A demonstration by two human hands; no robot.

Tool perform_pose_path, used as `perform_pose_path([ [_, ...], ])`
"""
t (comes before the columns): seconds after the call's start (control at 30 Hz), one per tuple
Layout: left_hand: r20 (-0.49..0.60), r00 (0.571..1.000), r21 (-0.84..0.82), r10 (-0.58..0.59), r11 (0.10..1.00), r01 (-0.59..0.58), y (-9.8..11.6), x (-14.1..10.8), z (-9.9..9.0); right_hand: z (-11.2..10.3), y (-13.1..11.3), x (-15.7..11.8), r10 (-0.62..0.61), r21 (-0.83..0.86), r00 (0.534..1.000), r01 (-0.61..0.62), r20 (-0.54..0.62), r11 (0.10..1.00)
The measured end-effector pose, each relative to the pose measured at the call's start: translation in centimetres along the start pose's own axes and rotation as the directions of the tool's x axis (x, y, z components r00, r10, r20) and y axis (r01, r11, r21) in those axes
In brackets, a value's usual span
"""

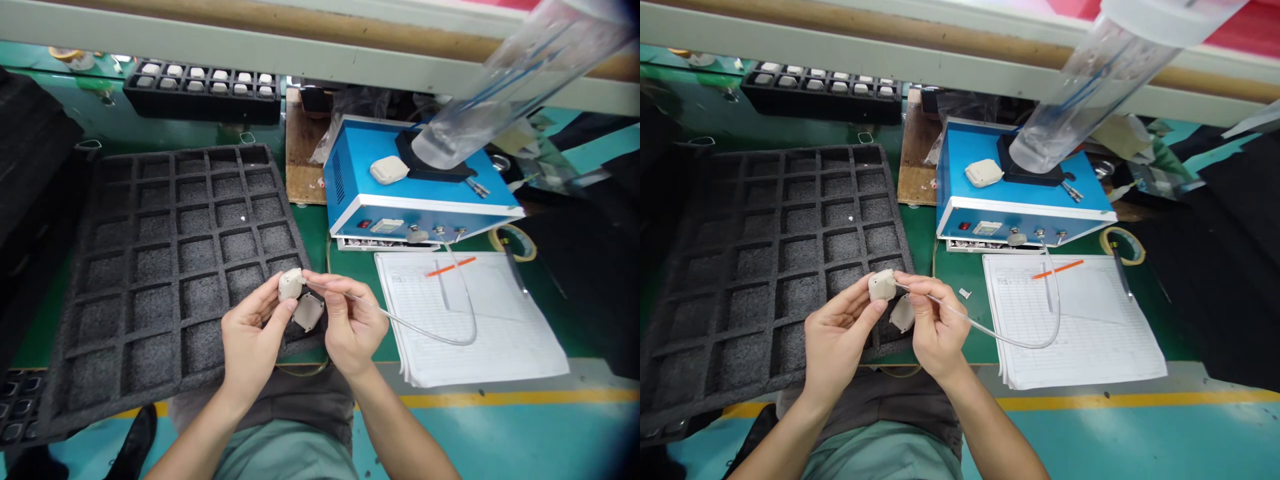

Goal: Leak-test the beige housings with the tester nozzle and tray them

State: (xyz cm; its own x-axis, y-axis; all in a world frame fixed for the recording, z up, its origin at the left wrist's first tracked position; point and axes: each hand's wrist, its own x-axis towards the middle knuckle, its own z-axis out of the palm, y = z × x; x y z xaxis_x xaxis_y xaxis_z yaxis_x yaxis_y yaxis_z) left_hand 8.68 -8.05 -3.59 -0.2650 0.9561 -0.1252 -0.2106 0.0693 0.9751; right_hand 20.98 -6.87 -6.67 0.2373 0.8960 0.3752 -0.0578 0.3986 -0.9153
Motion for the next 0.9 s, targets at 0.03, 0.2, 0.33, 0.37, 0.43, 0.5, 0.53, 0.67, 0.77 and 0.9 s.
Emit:
perform_pose_path([
  [0.03,0.0,1.0,0.001,0.0,1.0,0.0,0.01,0.01,0.01,0.0,0.0,0.01,-0.001,0.008,1.0,0.001,0.0,1.0],
  [0.2,0.0,1.0,0.019,-0.005,1.0,0.005,0.04,0.03,0.04,-0.02,-0.02,0.02,0.0,-0.017,1.0,0.0,-0.004,1.0],
  [0.33,-0.003,1.0,0.028,0.006,1.0,-0.006,-0.01,0.03,-0.01,-0.02,-0.02,0.03,-0.008,0.013,1.0,0.008,-0.003,1.0],
  [0.37,-0.003,1.0,0.031,0.011,0.999,-0.011,-0.03,0.03,-0.02,-0.03,0.0,0.03,-0.009,0.027,1.0,0.01,-0.003,1.0],
  [0.43,0.0,1.0,0.036,0.019,0.999,-0.019,-0.04,0.03,-0.04,-0.04,0.1,0.03,-0.013,0.048,1.0,0.013,-0.002,0.999],
  [0.5,0.0,1.0,0.04,0.025,0.999,-0.025,-0.04,0.02,-0.03,-0.08,0.24,0.03,-0.033,0.058,0.999,0.033,0.001,0.998],
  [0.53,0.0,1.0,0.043,0.028,0.999,-0.028,-0.04,0.01,-0.01,-0.09,0.32,0.02,-0.043,0.061,0.999,0.043,0.004,0.997],
  [0.67,-0.003,0.999,0.05,0.041,0.998,-0.041,-0.02,0.03,0.09,-0.11,0.5,0.04,-0.054,0.071,0.999,0.053,0.008,0.996],
  [0.77,0.0,0.999,0.041,0.039,0.998,-0.039,0.07,0.13,0.17,-0.07,0.48,0.11,-0.05,0.072,0.999,0.05,0.011,0.996],
  [0.9,-0.02,0.999,0.039,0.038,0.999,-0.037,0.13,0.28,0.1,0.08,0.38,0.27,-0.057,0.086,0.998,0.055,0.02,0.995],
])
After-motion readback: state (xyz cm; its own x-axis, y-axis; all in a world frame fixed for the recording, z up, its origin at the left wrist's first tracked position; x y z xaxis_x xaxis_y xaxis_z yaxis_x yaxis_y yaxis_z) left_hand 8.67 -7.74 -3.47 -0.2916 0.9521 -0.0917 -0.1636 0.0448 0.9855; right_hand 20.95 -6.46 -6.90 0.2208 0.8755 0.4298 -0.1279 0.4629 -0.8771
